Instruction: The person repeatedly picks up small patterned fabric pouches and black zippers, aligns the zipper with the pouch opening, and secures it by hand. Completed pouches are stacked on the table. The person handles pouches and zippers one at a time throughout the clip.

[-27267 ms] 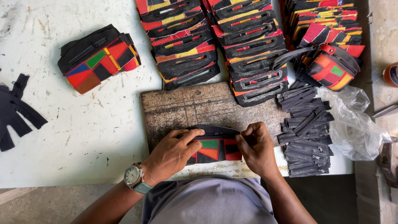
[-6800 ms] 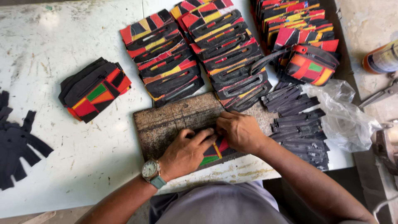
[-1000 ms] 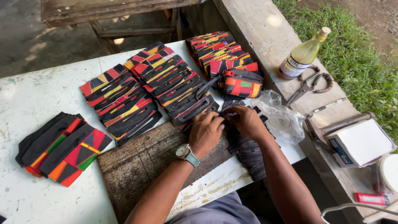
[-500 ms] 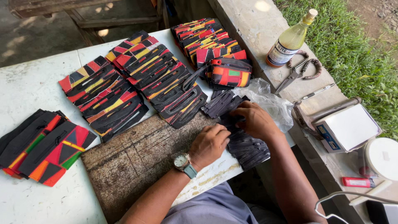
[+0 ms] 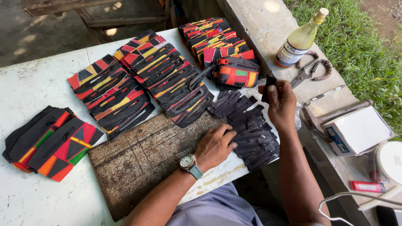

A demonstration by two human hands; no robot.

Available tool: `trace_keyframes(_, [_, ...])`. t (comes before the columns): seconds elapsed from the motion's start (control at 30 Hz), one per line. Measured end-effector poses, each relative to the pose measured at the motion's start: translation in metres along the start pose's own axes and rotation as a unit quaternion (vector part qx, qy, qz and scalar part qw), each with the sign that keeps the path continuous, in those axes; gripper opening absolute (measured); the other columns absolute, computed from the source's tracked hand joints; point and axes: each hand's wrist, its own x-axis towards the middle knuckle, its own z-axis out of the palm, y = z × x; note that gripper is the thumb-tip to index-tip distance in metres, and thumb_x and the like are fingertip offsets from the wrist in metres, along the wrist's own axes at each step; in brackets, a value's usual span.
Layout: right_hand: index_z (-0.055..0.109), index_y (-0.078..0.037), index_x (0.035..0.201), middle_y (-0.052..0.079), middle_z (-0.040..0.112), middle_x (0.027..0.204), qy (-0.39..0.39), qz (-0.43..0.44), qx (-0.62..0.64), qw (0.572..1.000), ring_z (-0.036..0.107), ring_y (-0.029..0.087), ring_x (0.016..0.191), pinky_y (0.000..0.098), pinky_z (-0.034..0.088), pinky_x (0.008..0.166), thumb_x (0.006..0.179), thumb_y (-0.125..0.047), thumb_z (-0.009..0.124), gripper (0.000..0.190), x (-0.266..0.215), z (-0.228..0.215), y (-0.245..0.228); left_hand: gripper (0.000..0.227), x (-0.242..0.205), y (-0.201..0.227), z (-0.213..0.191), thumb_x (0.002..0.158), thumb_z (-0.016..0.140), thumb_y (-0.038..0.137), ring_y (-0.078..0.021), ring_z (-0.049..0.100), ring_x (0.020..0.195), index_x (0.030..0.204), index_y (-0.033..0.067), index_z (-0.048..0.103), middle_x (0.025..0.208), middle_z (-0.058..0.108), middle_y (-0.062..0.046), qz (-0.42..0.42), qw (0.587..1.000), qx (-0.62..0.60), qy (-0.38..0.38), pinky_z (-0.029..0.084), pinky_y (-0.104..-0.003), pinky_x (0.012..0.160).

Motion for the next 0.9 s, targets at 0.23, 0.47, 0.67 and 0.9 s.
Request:
trace_keyframes(0.23, [0.071, -0.014, 0.117, 0.010, 0.071, 0.113, -0.185, -0.278, -0.160, 0.929, 0.069, 0.031, 0.102, 0.0384, 0.057, 0.086, 0.080, 0.003, 0.073, 0.041, -0.063, 0.052, -0.057, 0.046, -0.002, -0.017, -0.047, 0.093, 0.071, 0.032, -0.0153, 0.069, 0.099, 0.127, 0.0000, 0.064, 0.113, 0.071, -0.012, -0.250, 0.791, -0.541, 0.137, 0.062, -0.030, 0.082])
trace_keyframes(0.47, [0.039, -0.011, 0.152, 0.003, 0.065, 0.131, -0.295, 0.196, 0.329, 0.875, 0.067, 0.027, 0.115, 0.0405, 0.057, 0.093, 0.086, -0.010, 0.070, 0.073, -0.079, 0.103, -0.067, 0.021, -0.073, -0.057, -0.109, 0.092, 0.075, 0.008, -0.0124, 0.072, 0.082, 0.110, -0.0037, 0.071, 0.094, 0.075, -0.009, -0.244, 0.835, -0.450, 0.200, 0.062, -0.027, 0.076])
trace_keyframes(0.67, [0.053, 0.000, 0.144, 0.014, 0.071, 0.101, -0.343, 0.309, 0.426, 0.778, 0.075, 0.025, 0.096, 0.0354, 0.062, 0.084, 0.095, -0.004, 0.069, 0.052, -0.098, 0.150, -0.046, 0.021, -0.122, -0.059, -0.130, 0.092, 0.077, 0.010, -0.0112, 0.071, 0.078, 0.107, -0.0037, 0.070, 0.088, 0.076, -0.008, -0.301, 0.843, -0.391, 0.217, 0.060, -0.026, 0.072])
trace_keyframes(0.9, [0.062, 0.001, 0.111, 0.012, 0.074, 0.097, -0.390, 0.249, 0.362, 0.809, 0.076, 0.021, 0.087, 0.0334, 0.064, 0.078, 0.093, 0.000, 0.071, 0.020, -0.102, 0.163, -0.042, 0.041, -0.133, -0.063, -0.142, 0.086, 0.079, 0.021, -0.0104, 0.071, 0.078, 0.120, 0.0010, 0.067, 0.088, 0.077, -0.010, -0.342, 0.870, -0.341, 0.097, 0.057, -0.025, 0.068])
